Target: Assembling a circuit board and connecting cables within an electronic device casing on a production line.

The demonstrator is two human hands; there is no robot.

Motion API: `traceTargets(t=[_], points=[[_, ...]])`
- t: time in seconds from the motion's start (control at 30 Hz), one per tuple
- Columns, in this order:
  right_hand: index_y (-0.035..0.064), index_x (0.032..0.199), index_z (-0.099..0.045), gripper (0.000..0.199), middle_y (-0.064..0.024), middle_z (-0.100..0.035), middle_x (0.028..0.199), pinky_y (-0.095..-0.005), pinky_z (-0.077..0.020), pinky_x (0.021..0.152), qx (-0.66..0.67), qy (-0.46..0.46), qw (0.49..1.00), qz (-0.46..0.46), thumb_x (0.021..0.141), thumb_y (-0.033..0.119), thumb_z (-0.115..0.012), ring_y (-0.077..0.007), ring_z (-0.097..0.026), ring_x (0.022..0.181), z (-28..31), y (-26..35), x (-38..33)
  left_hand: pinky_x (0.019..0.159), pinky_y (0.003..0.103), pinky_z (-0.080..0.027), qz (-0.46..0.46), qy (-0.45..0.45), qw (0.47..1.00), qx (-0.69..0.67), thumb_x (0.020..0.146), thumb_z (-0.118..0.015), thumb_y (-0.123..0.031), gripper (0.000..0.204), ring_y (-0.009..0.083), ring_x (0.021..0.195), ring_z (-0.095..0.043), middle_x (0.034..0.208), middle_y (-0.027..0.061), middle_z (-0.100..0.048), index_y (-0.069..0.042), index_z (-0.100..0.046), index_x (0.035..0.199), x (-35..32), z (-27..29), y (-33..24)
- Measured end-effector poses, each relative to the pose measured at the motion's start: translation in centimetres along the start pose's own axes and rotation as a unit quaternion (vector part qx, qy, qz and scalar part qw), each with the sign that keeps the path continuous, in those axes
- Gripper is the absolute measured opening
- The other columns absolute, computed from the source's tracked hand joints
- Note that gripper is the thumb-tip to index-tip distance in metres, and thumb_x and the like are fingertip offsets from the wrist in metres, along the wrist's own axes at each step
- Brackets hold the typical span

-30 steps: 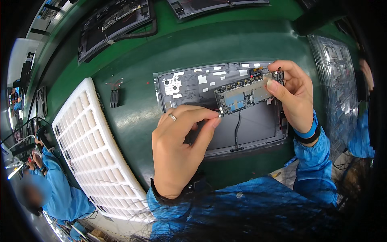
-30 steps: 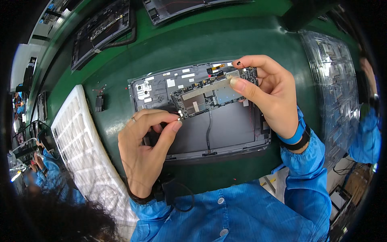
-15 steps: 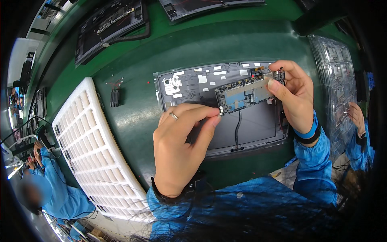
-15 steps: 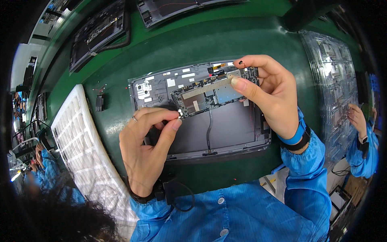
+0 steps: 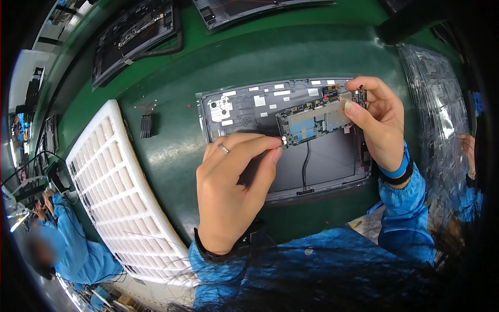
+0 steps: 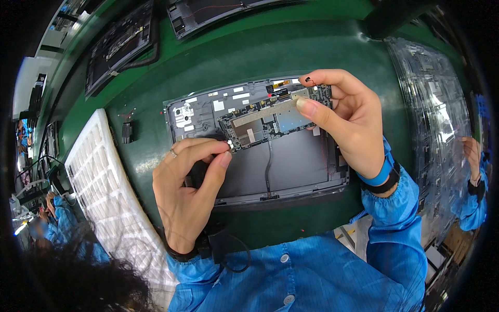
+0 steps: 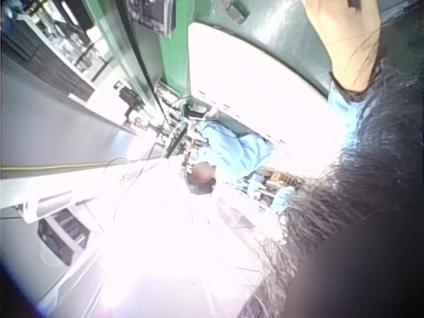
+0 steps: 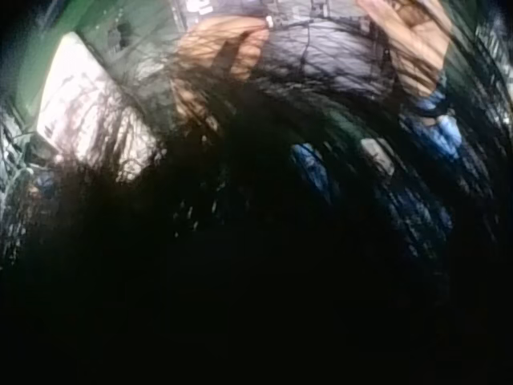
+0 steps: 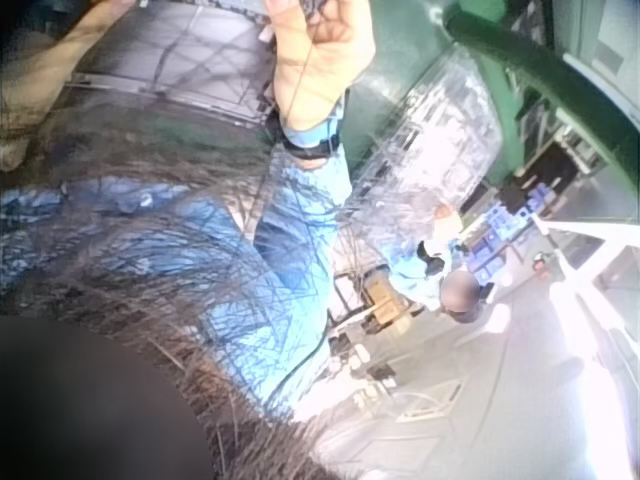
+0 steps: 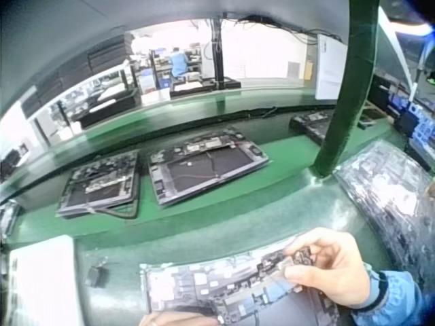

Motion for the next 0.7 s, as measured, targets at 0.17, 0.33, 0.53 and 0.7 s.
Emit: traceTargets(t=[0.17, 0.33, 0.53, 0.7], points=[[-0.0025, 0.122, -0.060, 0.032, -0.0109, -0.072, 0.111, -0.0225, -0.0525, 0.075, -0.008, 0.002, 1.000, -0.012, 0.094, 0.003, -0.072, -0.0101, -0.066, 0.094, 0.24, 0.01, -0.14, 0.078, 0.033, -0.050, 0.060, 0.005, 0.996, -0.059, 0.083, -0.076, -0.002, 0.013, 0.0211, 0.077, -0.067, 0.090, 0.0069, -0.074, -0.004, -0.074, 0.096, -0.13, -0.16, 0.31], [-0.0024, 0.122, -0.060, 0.030, -0.0118, -0.070, 0.114, -0.0257, -0.0531, 0.084, 0.010, -0.001, 1.000, 0.013, 0.094, 0.002, -0.072, -0.0128, -0.066, 0.099, 0.08, 0.02, -0.16, 0.076, 0.031, -0.050, 0.082, -0.008, 0.995, -0.059, 0.082, -0.076, -0.002, 0.013, 0.0197, 0.076, -0.066, 0.088, 0.0073, -0.073, -0.003, -0.074, 0.095, -0.13, -0.14, 0.48], [-0.0025, 0.121, -0.060, 0.030, -0.0118, -0.070, 0.114, -0.0255, -0.0527, 0.084, 0.001, 0.003, 1.000, 0.011, 0.093, 0.001, -0.072, -0.0127, -0.066, 0.100, 0.07, 0.15, -0.20, 0.074, 0.028, -0.046, 0.092, -0.012, 0.994, -0.064, 0.084, -0.076, -0.005, 0.011, 0.0151, 0.075, -0.060, 0.085, 0.0049, -0.071, -0.002, -0.074, 0.095, -0.25, -0.17, 0.43], [-0.0026, 0.120, -0.061, 0.030, -0.0112, -0.070, 0.111, -0.0241, -0.0523, 0.081, -0.007, 0.003, 1.000, 0.022, 0.093, 0.001, -0.072, -0.0111, -0.065, 0.096, 0.07, 0.09, -0.19, 0.072, 0.026, -0.042, 0.103, 0.000, 0.993, -0.059, 0.086, -0.076, -0.007, 0.011, 0.0114, 0.073, -0.054, 0.084, 0.0038, -0.070, -0.002, -0.074, 0.095, -0.36, -0.22, 0.57]])
Point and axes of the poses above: each hand's wrist, its own x-axis towards the middle knuckle, its own z-axis out of the back of the hand, y = z × x, the point moved 5 cm from there along x, towards the middle knuckle
